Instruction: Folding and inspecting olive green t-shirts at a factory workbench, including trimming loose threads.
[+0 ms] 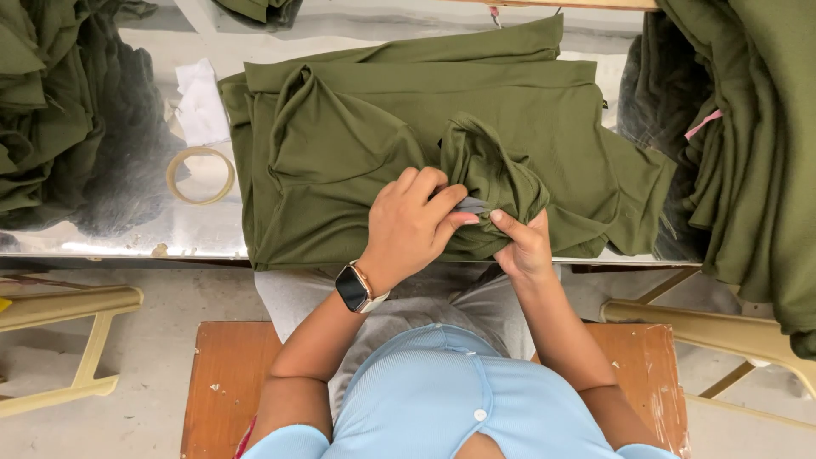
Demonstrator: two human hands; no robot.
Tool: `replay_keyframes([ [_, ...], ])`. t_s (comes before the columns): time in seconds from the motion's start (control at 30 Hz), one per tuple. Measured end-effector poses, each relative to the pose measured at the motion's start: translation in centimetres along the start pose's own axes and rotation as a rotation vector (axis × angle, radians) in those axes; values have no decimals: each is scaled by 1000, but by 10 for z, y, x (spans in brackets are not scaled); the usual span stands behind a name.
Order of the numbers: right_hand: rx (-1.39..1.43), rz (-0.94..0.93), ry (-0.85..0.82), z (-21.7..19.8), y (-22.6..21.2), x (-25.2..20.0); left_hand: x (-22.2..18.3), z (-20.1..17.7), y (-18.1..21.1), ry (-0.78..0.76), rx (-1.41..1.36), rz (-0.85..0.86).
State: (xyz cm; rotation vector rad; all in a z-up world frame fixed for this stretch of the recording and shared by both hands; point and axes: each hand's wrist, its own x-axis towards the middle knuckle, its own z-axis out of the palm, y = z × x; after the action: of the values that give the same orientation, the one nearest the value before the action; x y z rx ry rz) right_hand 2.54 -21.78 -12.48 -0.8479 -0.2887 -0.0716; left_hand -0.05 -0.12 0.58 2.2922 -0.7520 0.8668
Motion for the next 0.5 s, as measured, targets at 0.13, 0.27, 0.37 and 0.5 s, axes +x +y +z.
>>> replay_keyframes([
  [0.13,-3,-7,2,16,-7,1,-1,-3,0,2,-38,-19],
  [0.27,21,5,21,15,-7,0,2,-2,1,53,-512,-279],
  [0.37,62,14,36,1,0,-1,3,8,4,18,-814,-313],
  [0.5,74,68,75,20,-19,-2,10,12,-5,105,-954,-434],
])
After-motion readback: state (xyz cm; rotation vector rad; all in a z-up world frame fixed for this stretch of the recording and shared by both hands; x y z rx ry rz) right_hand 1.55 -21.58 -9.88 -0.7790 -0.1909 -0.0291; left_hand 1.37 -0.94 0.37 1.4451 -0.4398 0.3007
